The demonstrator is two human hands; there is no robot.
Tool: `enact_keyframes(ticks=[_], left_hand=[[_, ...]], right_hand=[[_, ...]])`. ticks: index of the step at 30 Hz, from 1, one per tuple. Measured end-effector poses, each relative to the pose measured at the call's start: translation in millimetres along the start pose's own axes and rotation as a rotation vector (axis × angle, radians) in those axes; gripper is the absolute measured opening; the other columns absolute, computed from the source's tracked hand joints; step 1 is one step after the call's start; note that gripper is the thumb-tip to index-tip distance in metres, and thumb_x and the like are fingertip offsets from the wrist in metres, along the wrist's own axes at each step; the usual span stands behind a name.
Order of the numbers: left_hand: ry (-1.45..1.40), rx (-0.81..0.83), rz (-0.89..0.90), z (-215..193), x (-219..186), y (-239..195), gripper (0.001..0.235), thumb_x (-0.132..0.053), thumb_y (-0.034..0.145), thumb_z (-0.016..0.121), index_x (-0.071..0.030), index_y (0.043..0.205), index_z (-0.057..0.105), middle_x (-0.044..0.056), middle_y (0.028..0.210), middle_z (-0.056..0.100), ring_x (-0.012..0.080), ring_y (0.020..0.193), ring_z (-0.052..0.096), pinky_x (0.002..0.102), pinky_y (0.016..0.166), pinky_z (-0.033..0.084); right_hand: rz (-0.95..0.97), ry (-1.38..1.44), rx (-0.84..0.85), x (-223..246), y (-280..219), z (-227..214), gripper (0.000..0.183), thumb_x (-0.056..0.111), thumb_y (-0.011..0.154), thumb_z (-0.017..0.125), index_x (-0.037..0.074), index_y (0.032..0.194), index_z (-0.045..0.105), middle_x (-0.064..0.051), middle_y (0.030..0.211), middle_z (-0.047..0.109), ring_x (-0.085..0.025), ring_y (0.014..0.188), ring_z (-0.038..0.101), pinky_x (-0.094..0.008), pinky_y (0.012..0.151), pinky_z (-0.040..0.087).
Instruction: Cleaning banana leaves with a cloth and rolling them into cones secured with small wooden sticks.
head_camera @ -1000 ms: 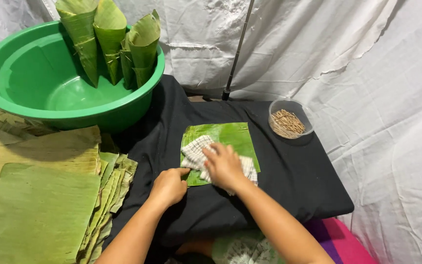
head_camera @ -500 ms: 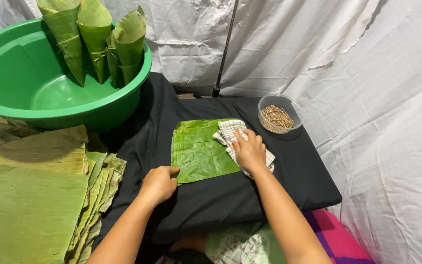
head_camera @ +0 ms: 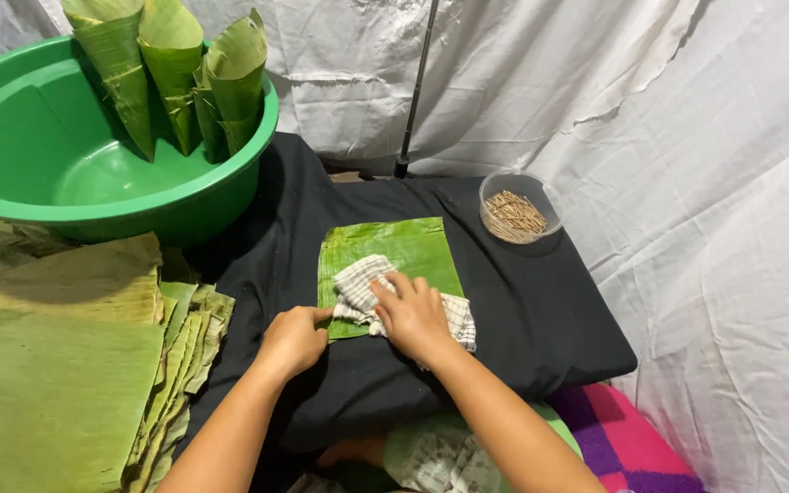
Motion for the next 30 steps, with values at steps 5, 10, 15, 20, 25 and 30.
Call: enact_keyframes(ticks=[5, 10, 15, 20, 25, 30], left_hand=[[0.011, 0.004, -0.001, -1.5, 0.3, -1.8, 0.047, -0.011, 0.091, 0.059, -0.014, 0.137, 0.069, 0.025, 0.125, 0.072, 0.0438, 0.127, 0.061, 0.057, 0.104, 0.050], [0.042, 0.004, 0.001, 1.1, -0.3, 0.2, 0.046, -0.012, 0.091, 0.059, -0.016, 0.136, 0.069, 0.024, 0.125, 0.072, 0.0435, 0.128, 0.061, 0.057, 0.104, 0.051], [0.053, -0.011, 0.004, 5.3, 8.2, 7.5, 0.046, -0.014, 0.090, 0.060, -0.019, 0.134, 0.071, 0.022, 0.122, 0.074, 0.0433, 0.127, 0.062, 0.057, 0.105, 0.051], [0.013, -0.015, -0.001, 0.0, 1.3, -1.4, 0.048, -0.013, 0.089, 0.060, -0.016, 0.136, 0.070, 0.021, 0.121, 0.075, 0.0415, 0.128, 0.062, 0.056, 0.105, 0.050], [-0.100, -0.044, 0.079, -12.9, -11.8, -9.1, 0.048, -0.008, 0.087, 0.058, -0.013, 0.133, 0.073, 0.016, 0.120, 0.076, 0.0380, 0.119, 0.067, 0.049, 0.101, 0.053], [-0.179, -0.065, 0.315, -25.8, -41.9, -23.2, 0.056, 0.009, 0.081, 0.052, 0.000, 0.134, 0.067, 0.024, 0.115, 0.072, 0.0392, 0.112, 0.067, 0.048, 0.098, 0.055]], right_hand=[[0.148, -0.111, -0.011, -79.9, -9.7, 1.8, 0.035, 0.037, 0.097, 0.059, 0.027, 0.128, 0.070, -0.006, 0.132, 0.059, -0.038, 0.102, 0.060, -0.051, 0.075, 0.053], [0.312, -0.171, 0.002, -150.3, -21.2, -4.4, 0.036, 0.044, 0.099, 0.055, 0.035, 0.131, 0.069, 0.001, 0.134, 0.058, -0.034, 0.103, 0.061, -0.048, 0.077, 0.054], [0.312, -0.079, -0.086, -172.0, -27.4, -25.8, 0.028, 0.043, 0.095, 0.060, 0.040, 0.118, 0.075, 0.011, 0.128, 0.063, -0.029, 0.107, 0.062, -0.045, 0.083, 0.055], [0.383, -0.265, -0.273, -192.9, -70.1, -89.2, 0.025, 0.040, 0.098, 0.061, 0.032, 0.115, 0.077, 0.004, 0.126, 0.064, -0.033, 0.104, 0.062, -0.048, 0.079, 0.055], [0.587, -0.367, -0.201, -246.2, -109.7, -65.7, 0.024, 0.041, 0.097, 0.061, 0.033, 0.114, 0.076, 0.005, 0.132, 0.062, -0.033, 0.117, 0.056, -0.050, 0.088, 0.048], [0.466, -0.304, -0.311, -233.1, -95.3, -63.2, 0.034, 0.029, 0.085, 0.073, 0.038, 0.118, 0.073, 0.008, 0.130, 0.062, -0.026, 0.134, 0.044, -0.052, 0.101, 0.039]])
Point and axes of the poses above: each hand's wrist, its own y-axis towards the middle knuckle, its own z-axis out of the palm, x = y × z, the point moved 10 cm from there along y, towards the middle knuckle
